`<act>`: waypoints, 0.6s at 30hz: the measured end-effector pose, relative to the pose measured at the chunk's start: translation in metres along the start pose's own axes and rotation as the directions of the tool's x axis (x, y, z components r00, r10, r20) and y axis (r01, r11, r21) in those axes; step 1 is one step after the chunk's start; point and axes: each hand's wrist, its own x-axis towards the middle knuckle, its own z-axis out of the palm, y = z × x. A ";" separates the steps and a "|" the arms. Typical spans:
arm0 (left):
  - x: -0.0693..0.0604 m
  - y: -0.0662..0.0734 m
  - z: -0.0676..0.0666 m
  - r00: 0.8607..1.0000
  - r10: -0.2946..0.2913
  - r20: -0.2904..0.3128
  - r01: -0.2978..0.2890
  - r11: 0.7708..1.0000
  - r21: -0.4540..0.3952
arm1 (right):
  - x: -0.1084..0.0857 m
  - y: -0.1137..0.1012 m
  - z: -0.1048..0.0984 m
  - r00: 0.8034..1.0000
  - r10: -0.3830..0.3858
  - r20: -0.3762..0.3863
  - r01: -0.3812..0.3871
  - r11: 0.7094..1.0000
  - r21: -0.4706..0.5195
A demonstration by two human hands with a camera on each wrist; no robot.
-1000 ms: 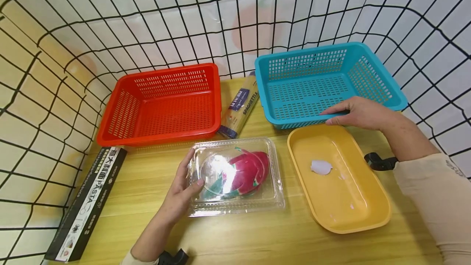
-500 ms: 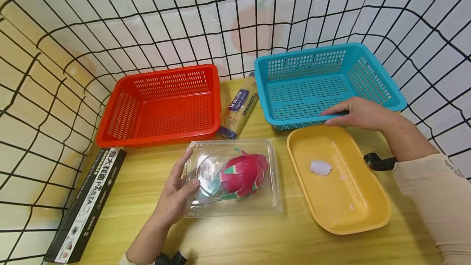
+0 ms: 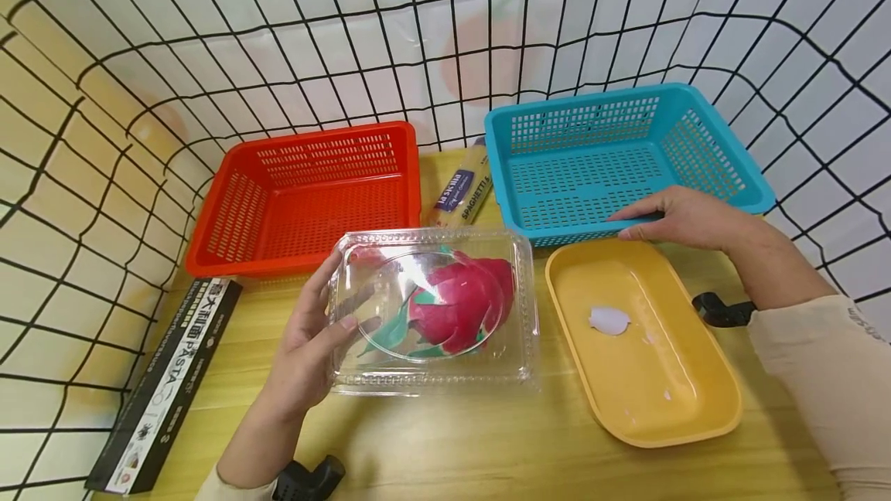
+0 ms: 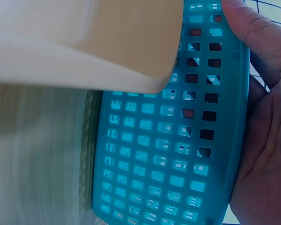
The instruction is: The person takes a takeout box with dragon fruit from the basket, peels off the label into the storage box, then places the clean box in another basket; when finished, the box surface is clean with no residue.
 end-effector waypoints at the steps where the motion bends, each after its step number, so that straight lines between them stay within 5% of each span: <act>1: 0.004 0.002 0.003 1.000 0.010 -0.003 -0.010 1.000 -0.006 | 0.000 0.000 0.000 1.000 0.003 0.001 -0.003 1.000 -0.001; 12: 0.061 0.015 0.052 0.995 0.063 -0.082 -0.067 0.997 -0.043 | 0.002 0.002 0.002 1.000 0.025 -0.018 -0.026 0.999 -0.023; 18: 0.098 0.015 0.077 0.989 0.071 -0.126 -0.073 0.997 -0.010 | 0.002 0.008 0.002 0.995 -0.056 -0.078 0.058 0.998 0.019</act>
